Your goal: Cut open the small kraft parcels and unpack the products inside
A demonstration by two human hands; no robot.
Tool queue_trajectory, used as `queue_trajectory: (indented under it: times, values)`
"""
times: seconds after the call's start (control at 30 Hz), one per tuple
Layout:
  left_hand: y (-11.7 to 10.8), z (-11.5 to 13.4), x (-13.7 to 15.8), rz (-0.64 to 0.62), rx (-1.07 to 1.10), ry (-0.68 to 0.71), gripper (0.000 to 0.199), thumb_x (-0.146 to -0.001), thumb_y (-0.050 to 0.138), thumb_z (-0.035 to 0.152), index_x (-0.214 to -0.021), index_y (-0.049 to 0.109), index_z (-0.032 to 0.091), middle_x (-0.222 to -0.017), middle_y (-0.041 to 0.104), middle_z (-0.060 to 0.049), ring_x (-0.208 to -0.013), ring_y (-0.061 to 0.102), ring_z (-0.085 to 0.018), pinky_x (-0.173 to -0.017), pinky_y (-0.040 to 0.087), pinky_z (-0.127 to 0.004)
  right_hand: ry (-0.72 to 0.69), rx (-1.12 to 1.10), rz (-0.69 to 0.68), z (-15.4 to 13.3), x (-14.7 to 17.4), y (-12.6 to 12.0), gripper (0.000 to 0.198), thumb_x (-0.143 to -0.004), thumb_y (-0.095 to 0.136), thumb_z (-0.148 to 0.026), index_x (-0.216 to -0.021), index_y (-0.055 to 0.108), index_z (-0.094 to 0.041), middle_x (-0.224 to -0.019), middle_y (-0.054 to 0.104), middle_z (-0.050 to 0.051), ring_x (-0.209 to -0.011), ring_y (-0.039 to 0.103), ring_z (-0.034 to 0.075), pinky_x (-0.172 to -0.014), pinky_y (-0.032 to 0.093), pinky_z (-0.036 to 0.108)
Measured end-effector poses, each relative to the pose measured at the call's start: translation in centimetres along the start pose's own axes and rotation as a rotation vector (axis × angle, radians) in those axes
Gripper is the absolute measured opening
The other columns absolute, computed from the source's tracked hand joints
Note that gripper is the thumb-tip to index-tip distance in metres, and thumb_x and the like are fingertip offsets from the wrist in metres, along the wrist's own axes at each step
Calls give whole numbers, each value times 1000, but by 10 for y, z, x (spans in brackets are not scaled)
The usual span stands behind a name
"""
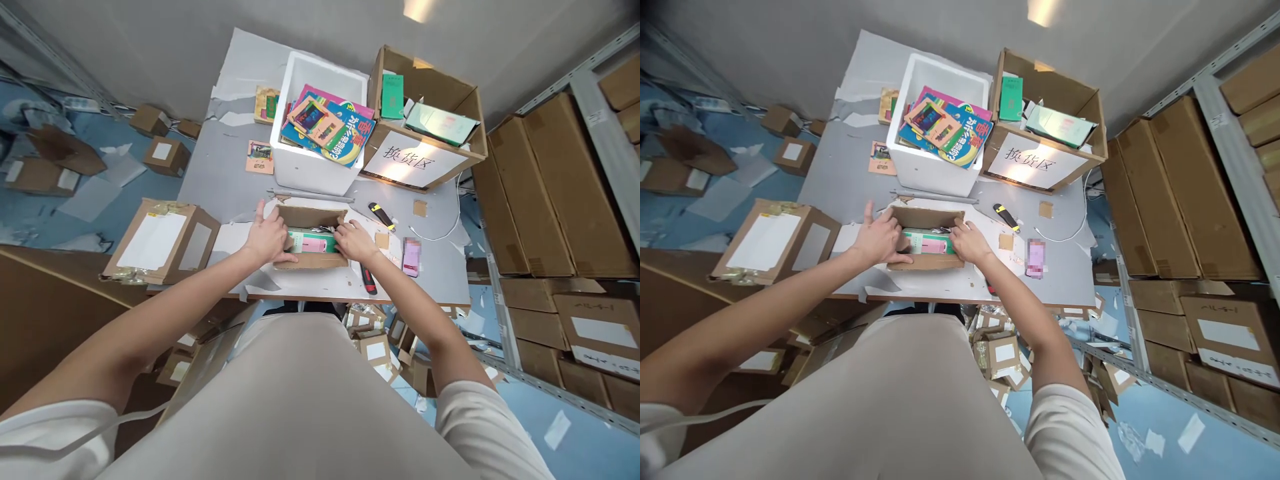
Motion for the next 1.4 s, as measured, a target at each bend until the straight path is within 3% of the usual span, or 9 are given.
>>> queue_trajectory:
  times: [0.2,0.33,0.43,0.6,0.77,0.93,1.07,1.17,1.4]
  values:
    - [14,-21,23,23,45,-161,100,-73,48,77,-140,43,2,-139,45,-29,-137,27,-42,-108,-12,-67,227,-86,75,26,41,17,29,-94,46,-32,-112,61,-16,-126,60,16,-117,47,31,-107,17,54]
    - [20,1,8,47,137,41,75,-82,51,58,-143,41,15,-148,40,-21,-140,28,-37,-111,-6,-66,310,-128,89,26,47,32,32,-96,41,-32,-119,58,-18,-134,55,15,-120,46,29,-105,18,54]
    - [20,18,-4,26,154,242,49,-88,44,27,-136,51,19,-135,56,-15,-135,39,-28,-115,1,-61,328,-133,85,25,44,34,32,-96,39,-30,-120,58,-18,-134,55,16,-119,47,29,-105,18,53]
    - [15,-4,4,27,166,188,58,-81,42,10,-136,51,25,-138,54,-11,-139,35,-28,-115,1,-63,330,-137,67,22,43,32,32,-95,40,-29,-119,57,-17,-133,55,16,-121,45,30,-107,16,55]
    - [52,-23,20,-216,222,-4,62,-89,36,32,-148,32,12,-151,36,-18,-142,29,-31,-113,-2,-65,352,-154,59,20,42,30,30,-95,41,-27,-117,59,-17,-131,56,17,-123,43,30,-108,14,57]
    - [77,-21,25,-207,293,-133,126,-65,56,75,-152,0,4,-159,4,-23,-146,4,-40,-112,-4,-65,337,-140,-1,20,38,24,25,-92,46,-24,-109,62,-17,-120,61,17,-115,47,30,-107,16,59]
    - [82,-20,26,-70,384,-159,137,-56,65,76,-152,-1,3,-158,8,-25,-146,5,-40,-114,-3,-61,296,-60,-54,11,16,5,28,-90,42,-13,-107,63,-15,-103,65,17,-109,49,32,-105,19,59]
    - [86,-22,27,-11,456,-167,143,-52,70,74,-151,-6,3,-157,10,-26,-146,7,-40,-115,0,-59,134,-70,-110,-19,-23,-2,36,-90,39,-11,-121,57,-17,-113,63,17,-107,52,29,-100,31,49]
    - [94,-25,29,17,506,-185,145,-55,71,70,-148,-17,2,-156,12,-28,-147,12,-36,-117,-1,-55,-58,-123,-278,-76,-109,33,46,-88,55,-28,-133,46,-23,-132,53,12,-108,55,25,-91,41,40]
Point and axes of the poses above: each hand's wrist, its own x-axis away from the middle knuckle, its own y-axis out of the palm, z = x × y, the point moved 9 cm from there along -x, towards the middle knuckle
